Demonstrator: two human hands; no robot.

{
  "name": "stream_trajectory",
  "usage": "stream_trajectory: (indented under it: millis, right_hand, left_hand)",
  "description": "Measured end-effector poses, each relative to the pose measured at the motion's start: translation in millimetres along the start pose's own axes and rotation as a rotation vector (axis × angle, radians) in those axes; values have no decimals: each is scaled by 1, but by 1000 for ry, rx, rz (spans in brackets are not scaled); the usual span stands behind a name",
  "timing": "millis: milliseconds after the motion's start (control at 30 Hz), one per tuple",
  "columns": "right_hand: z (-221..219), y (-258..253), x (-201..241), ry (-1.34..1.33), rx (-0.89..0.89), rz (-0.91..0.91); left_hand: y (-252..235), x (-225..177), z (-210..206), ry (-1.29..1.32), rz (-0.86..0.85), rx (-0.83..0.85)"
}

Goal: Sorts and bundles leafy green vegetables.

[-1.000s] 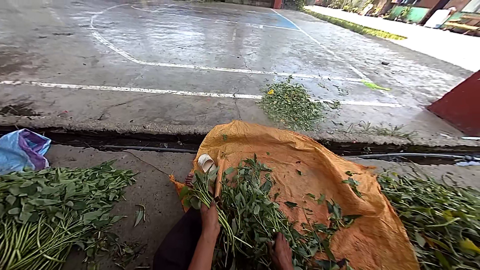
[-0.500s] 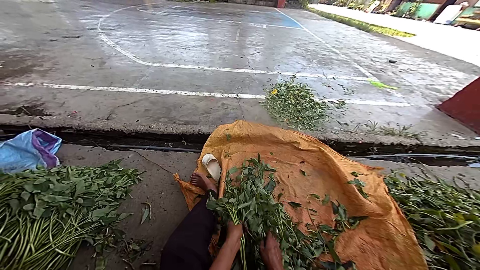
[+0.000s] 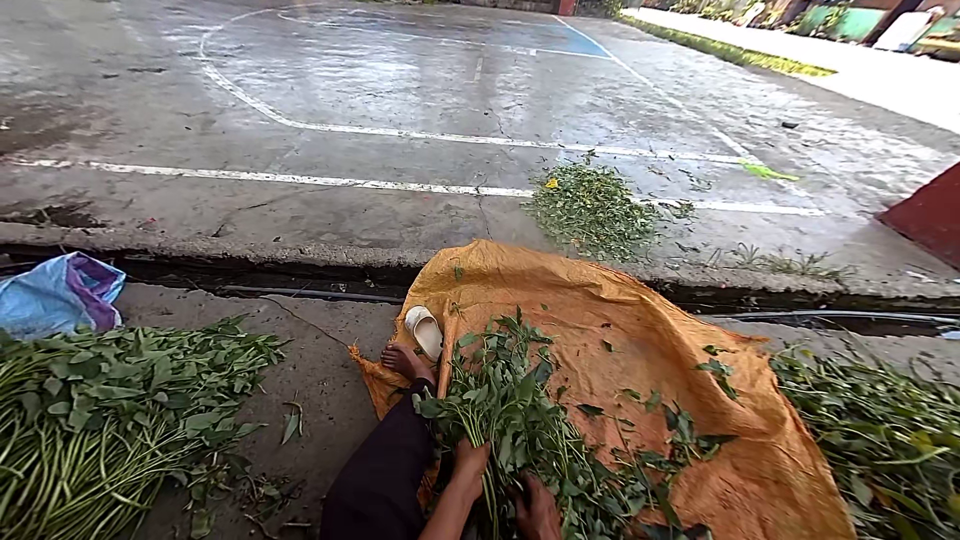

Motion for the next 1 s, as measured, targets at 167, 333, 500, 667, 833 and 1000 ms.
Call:
stream_trajectory:
  millis: [167,333,500,667,833,1000]
  right_hand:
    - [5,-1,-5,-46,-24,-46]
    - [13,-8,-41,-23,-162,-306]
    - [2,-26,-13,-751,-216,-541]
    - [7,-13,-15,-737,-307,-292]
    - [18,6,-28,-179,-132,-128]
    - [15,-20,13,-325,-133,23]
  left_hand:
    - [9,-18,-3,29,-56,101]
    - [14,-16,-15,-72,-150,196]
    - [27,-8,-32,-225,-233,299]
    - [18,-23,-11,-1,-151,158]
    - [8,-39,5,9,-162,74]
    - [20,-36,-3,88,-94,108]
Point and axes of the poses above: each hand's wrist, its own y-axis away from the middle knuckle, its own z-axis out of the back of the hand, x = y × z, the point moved 8 cm from there along -y, towards the middle knuckle, and after that the axes turned 10 degrees about -x, right-handed, at the moved point
